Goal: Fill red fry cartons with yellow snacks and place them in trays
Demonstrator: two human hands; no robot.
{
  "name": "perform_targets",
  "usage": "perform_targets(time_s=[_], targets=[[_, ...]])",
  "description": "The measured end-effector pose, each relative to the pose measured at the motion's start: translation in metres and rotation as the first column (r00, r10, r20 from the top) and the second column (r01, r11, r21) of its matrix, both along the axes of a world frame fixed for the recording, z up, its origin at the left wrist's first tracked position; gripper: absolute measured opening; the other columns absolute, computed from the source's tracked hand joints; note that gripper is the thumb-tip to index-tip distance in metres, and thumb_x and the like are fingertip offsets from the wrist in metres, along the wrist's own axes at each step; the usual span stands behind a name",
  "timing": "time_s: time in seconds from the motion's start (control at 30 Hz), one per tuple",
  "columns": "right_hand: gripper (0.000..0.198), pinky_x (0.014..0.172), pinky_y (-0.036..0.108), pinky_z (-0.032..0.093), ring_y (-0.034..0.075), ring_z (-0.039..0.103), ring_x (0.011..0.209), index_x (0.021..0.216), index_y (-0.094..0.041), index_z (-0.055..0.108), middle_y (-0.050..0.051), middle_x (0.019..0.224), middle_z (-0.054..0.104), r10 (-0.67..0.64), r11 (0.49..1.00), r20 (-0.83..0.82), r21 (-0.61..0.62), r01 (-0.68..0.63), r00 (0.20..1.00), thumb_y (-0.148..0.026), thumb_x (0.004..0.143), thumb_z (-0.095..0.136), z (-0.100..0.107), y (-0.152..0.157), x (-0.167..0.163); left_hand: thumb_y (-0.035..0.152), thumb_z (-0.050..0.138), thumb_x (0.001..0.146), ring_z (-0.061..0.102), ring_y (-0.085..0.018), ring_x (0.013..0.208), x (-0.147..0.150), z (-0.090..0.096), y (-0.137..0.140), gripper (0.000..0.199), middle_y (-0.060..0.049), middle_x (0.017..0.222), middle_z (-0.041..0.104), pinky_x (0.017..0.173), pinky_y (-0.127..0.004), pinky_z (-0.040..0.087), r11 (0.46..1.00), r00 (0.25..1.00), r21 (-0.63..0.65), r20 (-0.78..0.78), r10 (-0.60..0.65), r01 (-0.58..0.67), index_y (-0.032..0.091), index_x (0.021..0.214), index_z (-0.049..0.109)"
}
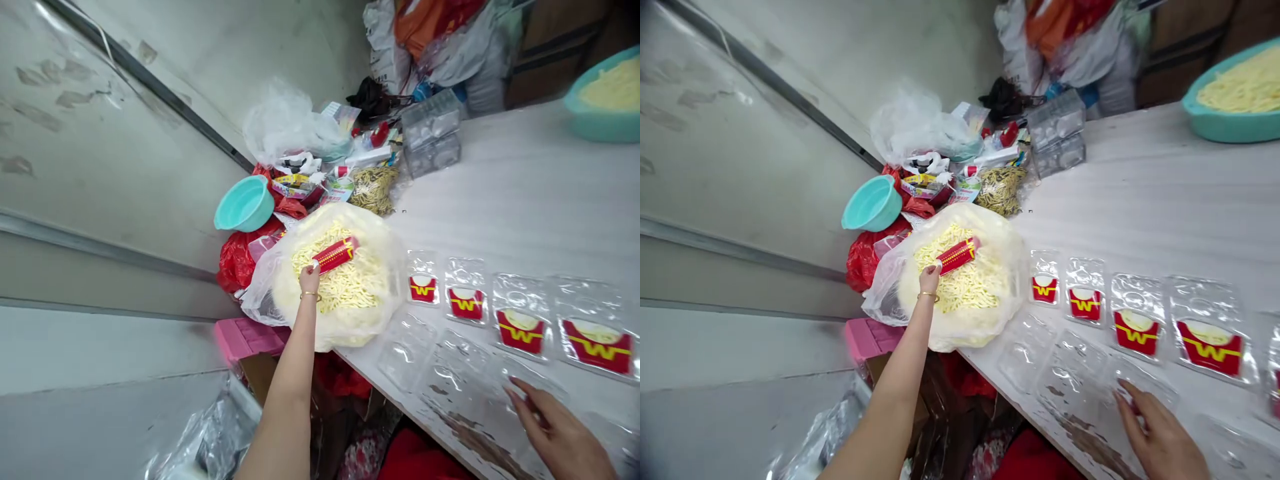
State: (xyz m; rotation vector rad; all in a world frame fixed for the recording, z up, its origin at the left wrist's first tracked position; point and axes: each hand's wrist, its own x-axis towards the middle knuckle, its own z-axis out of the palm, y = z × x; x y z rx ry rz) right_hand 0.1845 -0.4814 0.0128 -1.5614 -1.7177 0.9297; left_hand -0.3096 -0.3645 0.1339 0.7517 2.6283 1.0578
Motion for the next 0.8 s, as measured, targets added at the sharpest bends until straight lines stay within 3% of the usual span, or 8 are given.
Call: perform_targets(time_s=[0.1,0.23,0.33,0.47,0.57,0.67,0.73,0.8], targets=[[0.032,0.068,0.047,0.055,0.028,0.065,0.078,0.111,-0.034,0.058,0.008,0.095,0.067,0.180,0.983,0.003,0.015,-0.180,0.984,-0.050,0.084,0.051,0.010,0.011,-0.076,0.025,0.066,0.064,0.047,-0.010,0.059,-0.039,-0.019,0.016,0.016,0.005,0.054,0.048,0.061,-0.023,0.039,0.999,0.995,-0.010,0.089,-0.037,0.038,0.016,0.061,0.054],[0.033,0.077,0.043,0.053,0.026,0.062,0.090,0.118,-0.028,0.056,0.009,0.097,0.064,0.367,0.907,0.084,0.189,-0.376,0.926,-0.041,0.090,0.046,0.056,0.054,-0.187,0.025,0.064,0.065,0.040,-0.008,0.055,-0.048,-0.035,0.012,0.020,0.007,0.052,0.042,0.057,-0.020,0.034,0.989,0.978,0.060,0.149,-0.143,0.135,0.016,0.056,0.049],[0.051,0.091,0.047,0.047,0.031,0.053,0.112,0.133,-0.021,0.045,0.015,0.117,0.058,0.467,0.791,0.232,0.322,-0.521,0.853,-0.042,0.087,0.051,0.088,0.095,-0.277,0.030,0.058,0.072,0.041,-0.008,0.058,-0.041,-0.033,-0.007,0.022,0.006,0.056,0.044,0.058,-0.020,0.034,0.972,0.966,0.129,0.148,-0.213,0.194,0.016,0.058,0.050],[0.089,0.109,0.056,0.022,0.036,0.021,0.138,0.144,-0.015,0.027,0.018,0.146,0.033,0.566,0.603,0.365,0.428,-0.673,0.739,-0.042,0.071,0.070,0.107,0.142,-0.383,0.029,0.054,0.075,0.044,-0.009,0.059,-0.034,-0.023,-0.022,0.020,0.005,0.058,0.049,0.061,-0.020,0.037,0.953,0.949,0.168,0.149,-0.276,0.251,0.017,0.060,0.053],[0.073,0.107,0.053,0.023,0.036,0.038,0.126,0.133,-0.012,0.045,0.019,0.131,0.050,0.635,0.493,0.449,0.392,-0.777,0.629,-0.038,0.069,0.070,0.107,0.169,-0.436,0.022,0.052,0.074,0.045,-0.010,0.058,-0.047,-0.019,-0.017,0.016,0.005,0.056,0.049,0.062,-0.021,0.038,0.939,0.933,0.158,0.150,-0.328,0.305,0.017,0.059,0.052],[0.052,0.098,0.048,0.033,0.035,0.050,0.109,0.114,-0.009,0.058,0.020,0.112,0.060,0.647,0.505,0.475,0.319,-0.802,0.597,-0.039,0.072,0.066,0.101,0.193,-0.465,0.025,0.053,0.075,0.048,-0.011,0.061,-0.078,-0.014,-0.012,0.015,0.004,0.059,0.053,0.062,-0.021,0.040,0.963,0.957,0.144,0.146,-0.249,0.229,0.018,0.062,0.055],[0.049,0.094,0.047,0.035,0.035,0.051,0.107,0.111,-0.007,0.058,0.021,0.111,0.060,0.635,0.542,0.475,0.289,-0.789,0.610,-0.039,0.074,0.065,0.098,0.204,-0.473,0.028,0.053,0.078,0.050,-0.011,0.061,-0.097,-0.010,-0.016,0.016,0.003,0.062,0.055,0.062,-0.022,0.039,0.979,0.983,0.146,0.100,-0.157,0.142,0.018,0.066,0.056],[0.054,0.093,0.047,0.036,0.035,0.051,0.106,0.113,-0.007,0.058,0.022,0.111,0.060,0.644,0.537,0.475,0.277,-0.797,0.600,-0.045,0.075,0.065,0.098,0.205,-0.473,0.030,0.051,0.081,0.049,-0.011,0.060,-0.105,-0.003,-0.026,0.018,0.002,0.062,0.054,0.060,-0.022,0.038,0.975,0.985,0.154,0.040,-0.167,0.159,0.018,0.068,0.056]])
